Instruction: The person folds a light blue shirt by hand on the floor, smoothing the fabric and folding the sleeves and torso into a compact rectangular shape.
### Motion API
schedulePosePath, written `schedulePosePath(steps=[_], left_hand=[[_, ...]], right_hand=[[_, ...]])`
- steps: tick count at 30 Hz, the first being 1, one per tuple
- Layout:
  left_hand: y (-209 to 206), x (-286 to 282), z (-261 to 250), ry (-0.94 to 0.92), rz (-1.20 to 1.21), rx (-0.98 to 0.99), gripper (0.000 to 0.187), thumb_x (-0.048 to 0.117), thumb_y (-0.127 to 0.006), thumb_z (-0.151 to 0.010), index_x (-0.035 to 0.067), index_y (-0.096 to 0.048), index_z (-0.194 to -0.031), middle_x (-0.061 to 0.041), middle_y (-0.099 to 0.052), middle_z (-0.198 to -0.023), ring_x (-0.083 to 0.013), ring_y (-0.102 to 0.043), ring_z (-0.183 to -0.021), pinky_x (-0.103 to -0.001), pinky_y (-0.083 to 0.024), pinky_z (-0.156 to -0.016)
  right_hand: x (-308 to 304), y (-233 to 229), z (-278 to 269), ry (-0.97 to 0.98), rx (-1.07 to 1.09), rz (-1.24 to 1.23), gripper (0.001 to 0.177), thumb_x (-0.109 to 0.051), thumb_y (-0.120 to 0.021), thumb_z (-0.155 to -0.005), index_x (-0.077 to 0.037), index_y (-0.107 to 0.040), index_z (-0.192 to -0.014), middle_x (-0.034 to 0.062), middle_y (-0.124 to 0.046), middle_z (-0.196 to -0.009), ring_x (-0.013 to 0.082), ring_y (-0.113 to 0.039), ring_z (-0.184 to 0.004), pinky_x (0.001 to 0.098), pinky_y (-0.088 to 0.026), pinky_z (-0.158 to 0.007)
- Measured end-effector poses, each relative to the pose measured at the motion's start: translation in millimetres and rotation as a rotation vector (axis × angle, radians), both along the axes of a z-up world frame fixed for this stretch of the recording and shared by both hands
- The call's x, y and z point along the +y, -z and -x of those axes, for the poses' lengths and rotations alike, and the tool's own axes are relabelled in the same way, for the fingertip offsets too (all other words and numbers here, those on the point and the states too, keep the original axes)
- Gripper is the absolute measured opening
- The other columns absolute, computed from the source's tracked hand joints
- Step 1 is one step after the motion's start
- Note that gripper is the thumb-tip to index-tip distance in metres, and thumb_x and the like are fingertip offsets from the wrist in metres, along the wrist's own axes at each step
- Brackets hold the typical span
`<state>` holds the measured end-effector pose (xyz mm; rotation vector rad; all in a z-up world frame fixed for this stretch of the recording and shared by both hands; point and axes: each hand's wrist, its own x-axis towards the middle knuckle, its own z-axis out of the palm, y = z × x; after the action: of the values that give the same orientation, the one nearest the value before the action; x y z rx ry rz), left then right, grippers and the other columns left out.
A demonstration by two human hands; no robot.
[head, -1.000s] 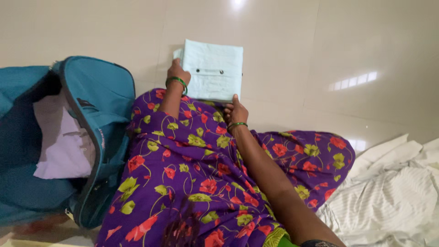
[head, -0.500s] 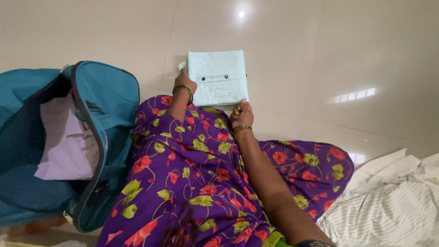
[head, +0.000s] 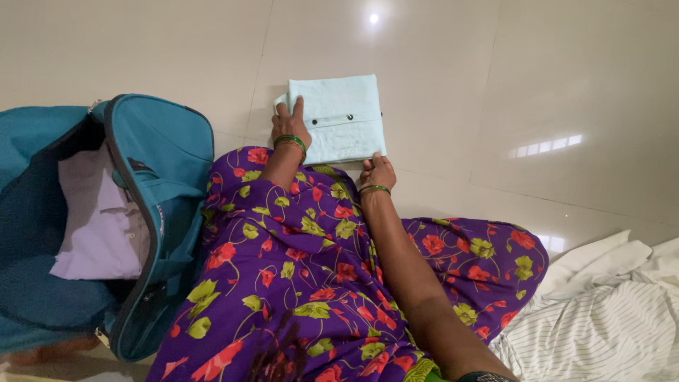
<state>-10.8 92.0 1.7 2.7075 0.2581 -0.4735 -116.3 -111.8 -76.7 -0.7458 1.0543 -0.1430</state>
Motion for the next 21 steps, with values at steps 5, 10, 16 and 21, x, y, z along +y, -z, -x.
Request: schedulePosePath(steps=[5,10,16,21], left_hand=[[-1,-4,0,0.125,-0.108,0.032,0.087,0.005,-0.06,-0.089,0.029,-0.022,-0.164,-0.008,0.002,-0.173,-0.0325,-0.026,-0.149,-0.049,-0.039,-0.111],[-15,-8,2,0.18,-0.139,0.157,0.096,0.009,-0.059,-0.087,0.028,-0.008,-0.166,-0.006,0.012,-0.173,-0.0302,-0.011,-0.156,-0.057,-0.028,-0.116],[-14,-8,3,0.186,-0.167,0.108,0.089,0.013,-0.053,-0.093,0.02,-0.003,-0.167,-0.007,0.013,-0.171,-0.0293,0.008,-0.158,-0.06,-0.011,-0.122],[-8,-19,9,0.219,-0.077,-0.136,0.083,0.047,-0.049,-0.106,0.013,-0.002,-0.165,-0.008,0.01,-0.173,-0.0271,0.008,-0.159,-0.058,-0.005,-0.126]], right_hand=[[-13,37,-7,0.08,-0.144,-0.141,0.015,-0.01,-0.06,-0.101,-0.01,-0.052,-0.114,0.0051,-0.061,-0.082,0.0126,-0.062,-0.061,0.0221,-0.042,-0.045],[-14,44,-8,0.058,-0.263,-0.132,0.013,-0.013,-0.055,-0.103,-0.009,-0.05,-0.115,0.0029,-0.061,-0.087,0.016,-0.068,-0.066,0.025,-0.045,-0.047],[-38,11,3,-0.188,0.03,0.15,0.026,-0.011,-0.06,-0.1,-0.006,-0.051,-0.124,0.0102,-0.067,-0.099,0.0216,-0.07,-0.075,0.0312,-0.049,-0.056],[-47,-31,14,-0.228,-0.102,1.151,0.031,-0.016,-0.057,-0.106,0.001,-0.058,-0.133,0.0163,-0.063,-0.127,0.0283,-0.061,-0.118,0.0383,-0.05,-0.104]])
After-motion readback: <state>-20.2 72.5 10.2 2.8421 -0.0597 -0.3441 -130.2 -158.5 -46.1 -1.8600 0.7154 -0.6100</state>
